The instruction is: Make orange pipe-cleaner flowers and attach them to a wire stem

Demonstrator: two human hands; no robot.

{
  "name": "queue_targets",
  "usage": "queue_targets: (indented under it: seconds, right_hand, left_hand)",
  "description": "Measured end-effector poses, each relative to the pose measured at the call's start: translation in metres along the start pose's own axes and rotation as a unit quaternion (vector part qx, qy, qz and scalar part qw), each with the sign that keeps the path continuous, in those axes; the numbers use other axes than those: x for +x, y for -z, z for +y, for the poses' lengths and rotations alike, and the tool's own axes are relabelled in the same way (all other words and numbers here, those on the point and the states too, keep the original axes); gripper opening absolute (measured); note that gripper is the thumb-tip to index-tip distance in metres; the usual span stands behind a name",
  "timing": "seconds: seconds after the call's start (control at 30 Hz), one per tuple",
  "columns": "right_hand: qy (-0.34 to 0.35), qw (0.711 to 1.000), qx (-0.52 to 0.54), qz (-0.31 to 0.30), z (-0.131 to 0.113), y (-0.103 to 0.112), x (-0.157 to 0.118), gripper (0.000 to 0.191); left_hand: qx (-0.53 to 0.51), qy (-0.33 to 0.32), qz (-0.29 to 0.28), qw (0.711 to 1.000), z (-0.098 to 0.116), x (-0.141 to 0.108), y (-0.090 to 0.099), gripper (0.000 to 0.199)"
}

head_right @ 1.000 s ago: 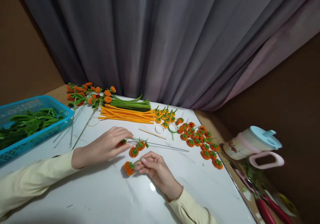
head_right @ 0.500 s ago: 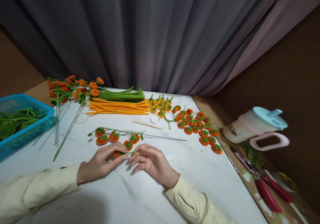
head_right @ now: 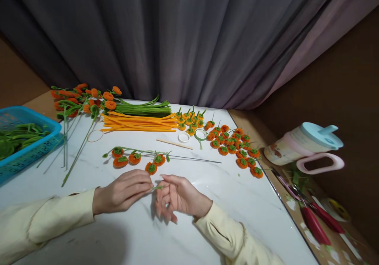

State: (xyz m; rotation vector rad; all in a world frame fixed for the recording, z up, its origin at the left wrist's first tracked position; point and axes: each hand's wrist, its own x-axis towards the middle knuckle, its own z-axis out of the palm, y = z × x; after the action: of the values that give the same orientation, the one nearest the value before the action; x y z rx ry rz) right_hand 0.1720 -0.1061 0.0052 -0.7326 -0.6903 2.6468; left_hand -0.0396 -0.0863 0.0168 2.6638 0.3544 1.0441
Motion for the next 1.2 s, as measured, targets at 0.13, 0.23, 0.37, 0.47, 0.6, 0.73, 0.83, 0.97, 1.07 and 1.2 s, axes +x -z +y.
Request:
queue_targets:
  seconds: [0.13,0.23,0.37,0.47,0.6,0.73,0.83,0.97,1.07,1.2]
  right_hand:
    - [0.015,1.000,-0.017,-0.022,0.000,-0.002,-0.001,0.041]
    - [0.042,0.998,-0.036,-0.012,0.001,-0.005,-0.002,0.030]
    - [0.068,0.996,-0.050,-0.010,0.002,-0.007,-0.003,0.025]
    - [0.073,0.995,-0.074,-0.004,0.001,-0.010,-0.004,0.024]
    - [0.062,0.992,-0.113,-0.009,0.001,-0.013,-0.006,0.027]
    - [0.082,0.988,-0.128,-0.001,0.002,-0.013,-0.006,0.030]
    - [0.098,0.986,-0.134,0.004,0.003,-0.015,-0.006,0.031]
    - [0.122,0.984,-0.128,0.023,0.003,-0.016,-0.005,0.030]
    - [0.121,0.985,-0.122,0.032,0.003,-0.014,-0.004,0.036]
    - [0.119,0.987,-0.104,0.043,0.002,-0.012,-0.002,0.053]
  left_hand:
    - [0.015,-0.005,-0.004,1.000,-0.002,0.000,0.000,0.017]
    - [0.015,-0.002,-0.006,1.000,-0.003,0.000,0.000,0.018]
    - [-0.010,0.030,-0.030,0.999,-0.003,0.001,0.000,0.018]
    - [-0.039,0.061,-0.059,0.996,-0.002,0.003,0.002,0.014]
    - [-0.087,0.061,-0.096,0.990,-0.003,0.004,0.006,0.010]
    - [-0.157,0.079,-0.125,0.976,-0.004,0.005,0.008,0.015]
    - [-0.216,0.104,-0.136,0.961,-0.006,0.007,0.009,0.021]
    - [-0.270,0.151,-0.141,0.941,-0.007,0.006,0.008,0.024]
    - [-0.238,0.152,-0.149,0.948,-0.006,0.004,0.007,0.023]
    - [-0.117,0.092,-0.133,0.980,-0.004,0.002,0.003,0.022]
